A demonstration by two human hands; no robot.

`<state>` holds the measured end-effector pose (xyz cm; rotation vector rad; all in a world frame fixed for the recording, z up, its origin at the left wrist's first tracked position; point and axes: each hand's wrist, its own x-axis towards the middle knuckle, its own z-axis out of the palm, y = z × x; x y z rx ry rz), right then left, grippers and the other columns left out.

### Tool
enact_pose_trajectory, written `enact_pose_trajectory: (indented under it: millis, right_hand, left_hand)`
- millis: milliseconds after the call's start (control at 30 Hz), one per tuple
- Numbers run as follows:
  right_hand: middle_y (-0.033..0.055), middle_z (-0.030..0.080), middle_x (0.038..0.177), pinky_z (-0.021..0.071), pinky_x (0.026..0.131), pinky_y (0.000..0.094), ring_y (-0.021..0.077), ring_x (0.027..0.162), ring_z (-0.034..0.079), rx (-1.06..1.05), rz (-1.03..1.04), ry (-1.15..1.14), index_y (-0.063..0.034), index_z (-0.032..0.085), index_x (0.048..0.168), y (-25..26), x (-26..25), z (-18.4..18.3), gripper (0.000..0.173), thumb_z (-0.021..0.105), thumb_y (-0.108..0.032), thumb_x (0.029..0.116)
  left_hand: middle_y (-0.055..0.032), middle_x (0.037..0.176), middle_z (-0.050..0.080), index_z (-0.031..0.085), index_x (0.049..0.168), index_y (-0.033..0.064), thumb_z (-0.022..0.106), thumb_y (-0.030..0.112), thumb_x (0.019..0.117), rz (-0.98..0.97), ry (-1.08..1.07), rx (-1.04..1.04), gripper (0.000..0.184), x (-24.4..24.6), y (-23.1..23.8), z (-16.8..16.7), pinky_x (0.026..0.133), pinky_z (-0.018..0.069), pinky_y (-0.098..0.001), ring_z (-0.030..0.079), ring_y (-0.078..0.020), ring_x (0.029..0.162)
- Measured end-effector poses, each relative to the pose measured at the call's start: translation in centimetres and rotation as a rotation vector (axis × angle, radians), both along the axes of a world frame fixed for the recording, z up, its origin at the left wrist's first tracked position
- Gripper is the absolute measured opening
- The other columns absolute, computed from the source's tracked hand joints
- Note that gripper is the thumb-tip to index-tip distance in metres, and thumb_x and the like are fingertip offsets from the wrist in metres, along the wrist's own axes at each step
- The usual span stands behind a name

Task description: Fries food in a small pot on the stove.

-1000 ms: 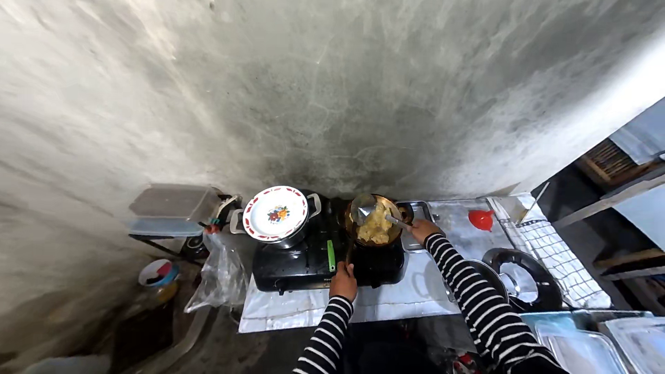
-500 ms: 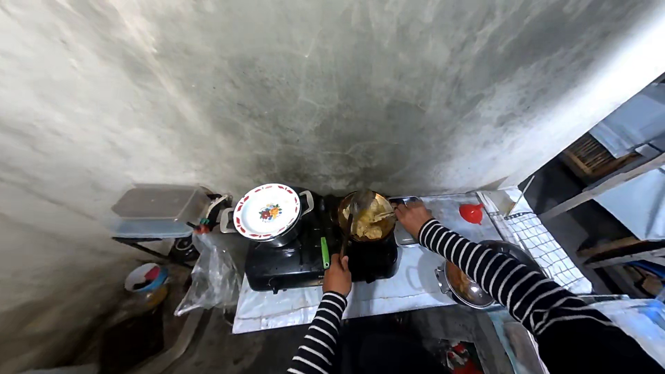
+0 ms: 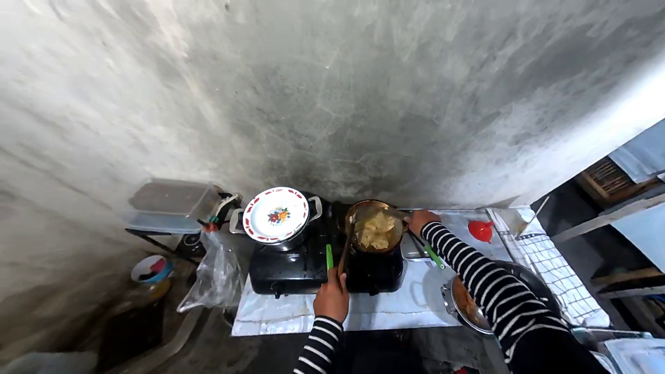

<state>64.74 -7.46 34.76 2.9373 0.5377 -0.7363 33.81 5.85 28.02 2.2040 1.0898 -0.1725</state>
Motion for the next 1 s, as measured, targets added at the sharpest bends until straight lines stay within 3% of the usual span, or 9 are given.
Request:
enact_pose_trajectory:
  millis: [67, 133, 200, 367, 400, 467, 600, 800, 1000]
  right_hand:
    - [0.0237, 0.064, 0.136, 0.0441, 0.110, 0.0615, 0.0376, 0.132, 0.059, 0.040, -0.077, 0.074, -0.0005, 0.069, 0.126, 0.2, 1.4, -1.4, 0.059, 0.048, -0.051, 0.1049]
    - [0.0233, 0.064, 0.136, 0.0452, 0.111, 0.0548, 0.0337, 0.129, 0.061, 0.100, -0.161, 0.180, 0.0036, 0.063, 0.132, 0.5, 1.6, -0.6, 0.059, 0.052, -0.047, 0.1047]
    - [0.0204, 0.068, 0.127, 0.0517, 0.100, 0.0472, 0.0287, 0.111, 0.069, 0.162, -0.225, 0.269, 0.0047, 0.061, 0.133, 0.7, 2.3, -0.5, 0.057, 0.054, -0.044, 0.1053]
    - [0.0155, 0.071, 0.113, 0.0536, 0.085, 0.0378, 0.0194, 0.089, 0.068, 0.257, -0.285, 0.342, 0.0035, 0.063, 0.127, 1.6, 3.8, -3.2, 0.052, 0.053, -0.043, 0.1067]
    - [0.0151, 0.071, 0.112, 0.0539, 0.086, 0.0384, 0.0197, 0.090, 0.068, 0.258, -0.265, 0.333, 0.0030, 0.065, 0.124, 1.7, 3.9, -3.8, 0.050, 0.053, -0.043, 0.1070]
    - [0.0160, 0.070, 0.123, 0.0518, 0.099, 0.0448, 0.0253, 0.107, 0.069, 0.230, -0.162, 0.317, 0.0002, 0.068, 0.125, 1.4, 4.1, -4.1, 0.048, 0.050, -0.041, 0.1084]
    - [0.0162, 0.063, 0.140, 0.0398, 0.116, 0.0566, 0.0337, 0.136, 0.056, 0.251, -0.005, 0.174, -0.0113, 0.068, 0.134, 0.1, 3.9, -3.6, 0.042, 0.056, -0.039, 0.1053]
    - [0.0130, 0.069, 0.133, 0.0464, 0.107, 0.0614, 0.0349, 0.127, 0.063, 0.183, 0.025, -0.035, -0.0259, 0.062, 0.142, -0.2, 1.8, -1.2, 0.044, 0.053, -0.047, 0.1037]
    - [0.0121, 0.068, 0.134, 0.0481, 0.105, 0.0606, 0.0355, 0.126, 0.063, 0.192, 0.073, -0.119, -0.0251, 0.060, 0.144, -0.3, 1.6, 1.1, 0.046, 0.050, -0.048, 0.1052]
  left_hand:
    - [-0.0155, 0.103, 0.074, 0.049, 0.147, 0.0207, 0.042, 0.047, 0.1078, -0.040, 0.013, 0.101, 0.048, -0.6, -0.2, -0.1, 0.080, 0.0574, -0.0588, 0.073, -0.0377, 0.094]
    - [-0.0143, 0.103, 0.075, 0.054, 0.144, 0.0200, 0.046, 0.043, 0.1066, -0.081, -0.010, 0.208, 0.044, -1.2, -0.3, -0.7, 0.075, 0.0584, -0.0576, 0.074, -0.0370, 0.090]
    - [-0.0139, 0.106, 0.075, 0.057, 0.141, 0.0190, 0.050, 0.038, 0.1057, -0.123, -0.018, 0.281, 0.041, -1.6, -0.4, -1.1, 0.072, 0.0590, -0.0571, 0.074, -0.0367, 0.086]
    - [-0.0126, 0.111, 0.074, 0.059, 0.139, 0.0188, 0.051, 0.031, 0.1052, -0.159, 0.046, 0.332, 0.036, -1.6, -0.7, -1.3, 0.069, 0.0589, -0.0560, 0.074, -0.0359, 0.082]
    - [-0.0124, 0.109, 0.075, 0.059, 0.138, 0.0193, 0.051, 0.030, 0.1049, -0.155, 0.039, 0.340, 0.036, -1.7, -0.7, -1.5, 0.068, 0.0589, -0.0558, 0.074, -0.0360, 0.081]
    - [-0.0121, 0.109, 0.075, 0.060, 0.138, 0.0204, 0.052, 0.031, 0.1050, -0.149, 0.040, 0.344, 0.035, -1.8, -0.6, -1.8, 0.067, 0.0587, -0.0561, 0.074, -0.0359, 0.080]
    - [-0.0106, 0.108, 0.075, 0.060, 0.137, 0.0225, 0.050, 0.033, 0.1059, -0.137, 0.054, 0.361, 0.035, -2.0, -0.3, -2.5, 0.066, 0.0590, -0.0548, 0.074, -0.0343, 0.078]
    - [-0.0097, 0.110, 0.075, 0.059, 0.141, 0.0248, 0.050, 0.035, 0.1055, -0.145, 0.054, 0.365, 0.038, -2.2, 0.3, -3.1, 0.067, 0.0593, -0.0548, 0.074, -0.0334, 0.079]
    - [-0.0104, 0.106, 0.075, 0.061, 0.137, 0.0244, 0.051, 0.035, 0.1052, -0.123, 0.044, 0.357, 0.035, -2.2, -0.2, -3.4, 0.065, 0.0590, -0.0551, 0.074, -0.0343, 0.078]
